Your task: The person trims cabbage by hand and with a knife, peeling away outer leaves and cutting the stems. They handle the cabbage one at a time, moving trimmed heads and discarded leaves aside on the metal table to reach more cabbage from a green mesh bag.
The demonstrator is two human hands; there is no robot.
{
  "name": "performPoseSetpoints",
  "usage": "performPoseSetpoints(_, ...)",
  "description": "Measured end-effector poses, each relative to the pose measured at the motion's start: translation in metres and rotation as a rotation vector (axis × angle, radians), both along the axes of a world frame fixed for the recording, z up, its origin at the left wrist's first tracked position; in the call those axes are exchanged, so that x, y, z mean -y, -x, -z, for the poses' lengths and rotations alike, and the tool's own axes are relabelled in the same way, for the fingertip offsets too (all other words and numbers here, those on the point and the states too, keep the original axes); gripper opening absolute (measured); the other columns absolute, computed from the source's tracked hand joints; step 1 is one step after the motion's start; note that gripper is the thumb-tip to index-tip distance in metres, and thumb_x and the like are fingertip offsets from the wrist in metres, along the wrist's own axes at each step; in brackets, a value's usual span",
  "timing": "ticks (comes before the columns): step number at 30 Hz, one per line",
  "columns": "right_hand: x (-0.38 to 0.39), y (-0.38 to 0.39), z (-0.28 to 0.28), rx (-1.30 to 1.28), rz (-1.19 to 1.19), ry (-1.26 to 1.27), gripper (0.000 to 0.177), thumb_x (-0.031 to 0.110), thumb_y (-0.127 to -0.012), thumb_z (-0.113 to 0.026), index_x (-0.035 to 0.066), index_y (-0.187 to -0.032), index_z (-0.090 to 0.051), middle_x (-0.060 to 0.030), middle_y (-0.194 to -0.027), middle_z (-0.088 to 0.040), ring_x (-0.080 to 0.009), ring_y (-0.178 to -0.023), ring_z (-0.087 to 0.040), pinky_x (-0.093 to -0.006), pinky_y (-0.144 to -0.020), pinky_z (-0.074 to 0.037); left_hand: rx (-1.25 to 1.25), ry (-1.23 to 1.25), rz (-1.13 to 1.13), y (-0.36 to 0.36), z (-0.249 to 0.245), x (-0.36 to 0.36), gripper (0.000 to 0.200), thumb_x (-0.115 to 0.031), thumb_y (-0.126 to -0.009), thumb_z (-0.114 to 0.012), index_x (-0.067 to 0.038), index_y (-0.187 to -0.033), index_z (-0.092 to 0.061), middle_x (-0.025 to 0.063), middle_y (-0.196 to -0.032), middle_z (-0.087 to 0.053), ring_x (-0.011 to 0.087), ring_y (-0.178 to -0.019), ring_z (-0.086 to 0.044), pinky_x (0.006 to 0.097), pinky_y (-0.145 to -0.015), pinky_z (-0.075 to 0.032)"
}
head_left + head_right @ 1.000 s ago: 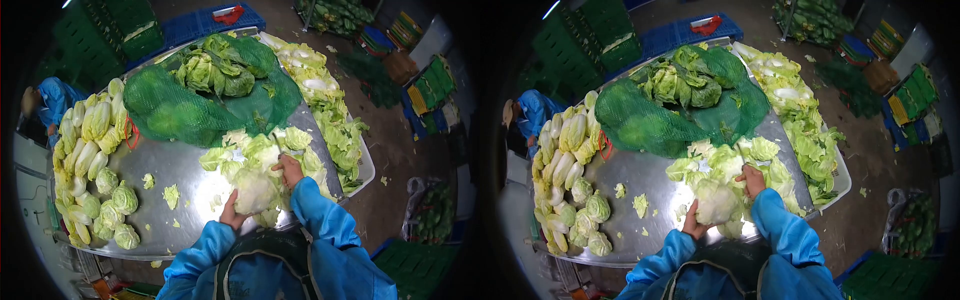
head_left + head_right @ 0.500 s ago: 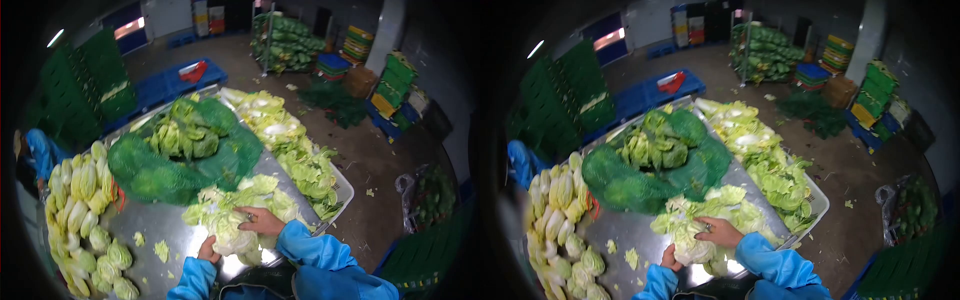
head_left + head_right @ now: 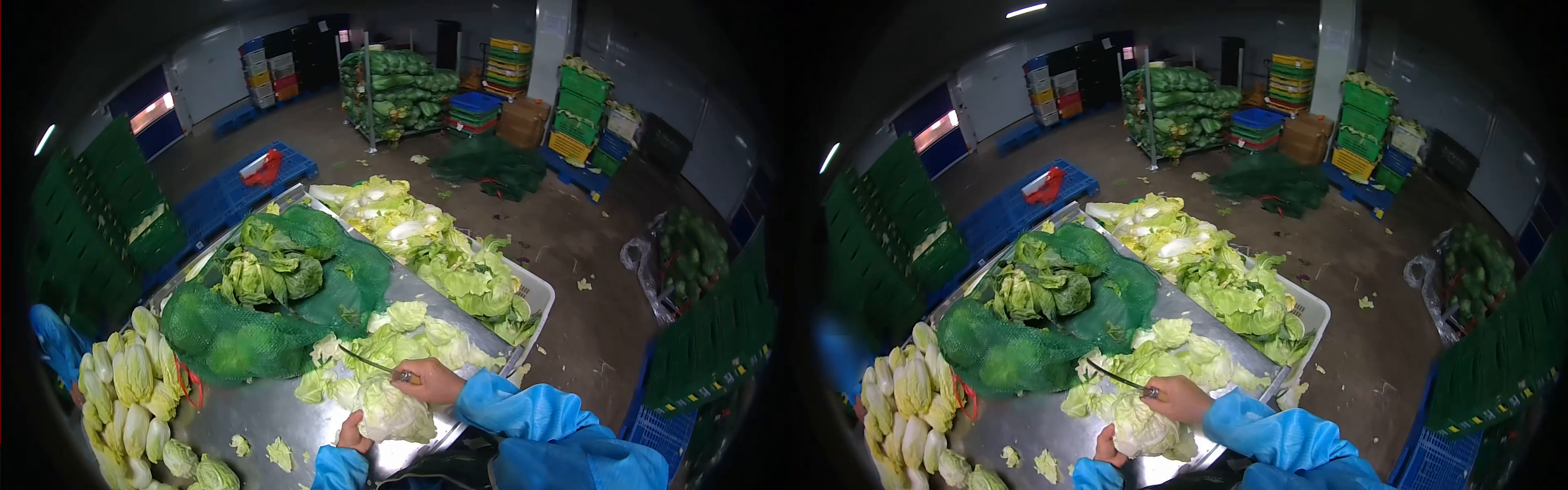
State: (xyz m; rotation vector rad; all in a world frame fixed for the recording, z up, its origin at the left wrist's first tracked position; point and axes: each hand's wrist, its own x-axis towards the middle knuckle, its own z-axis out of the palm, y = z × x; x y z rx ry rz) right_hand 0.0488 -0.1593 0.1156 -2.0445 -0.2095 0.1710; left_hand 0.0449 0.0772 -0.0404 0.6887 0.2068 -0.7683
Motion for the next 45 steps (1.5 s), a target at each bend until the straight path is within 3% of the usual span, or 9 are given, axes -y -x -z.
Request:
performPoseSetpoints(3,-0.006,0.012,0.014,0.270,0.099,0.000,0.026,0.018,-0.084,-0.068,0.001,-0.103,-0.063,-0.0097,-0.087,-0.066,-0.0141,-0.072,-0.059,-0.0289,-0.066,-0.049,0.017,-0.037,0.023,-0.006,0.000,0.004,0.058,-0.033,-0.085,-0.050,0.000,-0.133,-0.044,0.0167,-0.129,-0.054,0.0327,-0.118,-0.053,0.0466,-0.104,-0.038)
performPoseSetpoints(14,0.033,-0.029,0.027,-0.162,0.427,-0.333,0.017,0.013,-0.085,-0.062,0.003,-0.100,-0.063,-0.0002,-0.070,-0.064,-0.0091,-0.052,-0.054,-0.0269,-0.048,-0.044,0.110,0.063,-0.013,-0.006,-0.044,-0.005,0.083,-0.011,-0.072,-0.067,-0.006,-0.145,-0.027,0.0132,-0.139,-0.043,0.0277,-0.126,-0.045,0.0391,-0.105,-0.037)
performPoseSetpoints(22,0.016,-0.029,0.014,0.123,-0.298,-0.311,0.049,0.014,-0.082,-0.072,0.002,-0.126,-0.055,-0.0053,-0.103,-0.065,-0.0060,-0.083,-0.058,-0.0191,-0.069,-0.046,0.287,-0.096,-0.089,-0.004,-0.092,-0.001,0.097,-0.011,-0.064,-0.071,-0.008,-0.147,-0.021,0.0135,-0.139,-0.042,0.0274,-0.128,-0.043,0.0380,-0.107,-0.034)
performPoseSetpoints(24,0.027,-0.033,0.005,-0.419,-0.246,-0.427,0.045,0.014,-0.082,-0.071,0.002,-0.123,-0.057,-0.0044,-0.103,-0.065,-0.0059,-0.082,-0.057,-0.0203,-0.070,-0.046,0.274,-0.049,-0.104,-0.003,-0.094,0.001,0.099,-0.010,-0.063,-0.072,-0.008,-0.147,-0.019,0.0140,-0.139,-0.042,0.0271,-0.128,-0.043,0.0386,-0.107,-0.034)
performPoseSetpoints(28,0.029,-0.037,0.019,0.237,-0.224,-0.201,0.024,0.010,-0.083,-0.068,-0.001,-0.104,-0.065,-0.0010,-0.075,-0.063,-0.0048,-0.062,-0.053,-0.0202,-0.052,-0.041,0.262,-0.079,-0.154,0.001,-0.097,0.013,0.099,-0.010,-0.063,-0.072,-0.009,-0.147,-0.019,0.0135,-0.139,-0.042,0.0274,-0.128,-0.043,0.0394,-0.107,-0.035)
performPoseSetpoints(34,0.033,-0.052,0.039,-0.239,0.128,-0.575,0.013,0.009,-0.083,-0.067,-0.002,-0.090,-0.065,0.0008,-0.059,-0.056,-0.0050,-0.047,-0.048,-0.0215,-0.044,-0.037,0.349,-0.312,-0.231,-0.005,-0.113,0.035,0.100,-0.009,-0.061,-0.075,-0.007,-0.146,-0.023,0.0122,-0.137,-0.044,0.0245,-0.126,-0.044,0.0353,-0.106,-0.033)
performPoseSetpoints(38,0.044,-0.032,0.013,-0.014,0.013,-0.529,0.007,0.006,-0.085,-0.062,0.002,-0.084,-0.067,0.0023,-0.056,-0.053,-0.0036,-0.047,-0.047,-0.0211,-0.043,-0.036,0.491,-0.343,-0.187,-0.008,-0.128,0.033,0.102,-0.007,-0.057,-0.078,-0.006,-0.145,-0.027,0.0109,-0.136,-0.043,0.0219,-0.126,-0.042,0.0335,-0.107,-0.030)
performPoseSetpoints(43,0.071,-0.062,0.032,-0.253,0.385,-1.347,0.042,0.008,-0.085,-0.064,0.005,-0.125,-0.053,-0.0017,-0.073,-0.060,-0.0034,-0.046,-0.045,-0.0199,-0.041,-0.036,0.577,-0.385,-0.101,0.003,-0.138,0.019,0.102,-0.009,-0.056,-0.081,-0.006,-0.143,-0.030,0.0104,-0.137,-0.042,0.0211,-0.127,-0.040,0.0329,-0.108,-0.028)
performPoseSetpoints(45,0.109,-0.079,0.037,-0.223,0.349,-1.059,0.062,0.010,-0.083,-0.068,0.005,-0.137,-0.038,-0.0050,-0.086,-0.063,-0.0044,-0.048,-0.045,-0.0198,-0.040,-0.037,0.574,-0.562,-0.123,0.011,-0.140,0.008,0.101,-0.013,-0.056,-0.083,-0.007,-0.143,-0.031,0.0106,-0.137,-0.041,0.0212,-0.127,-0.039,0.0327,-0.108,-0.028)
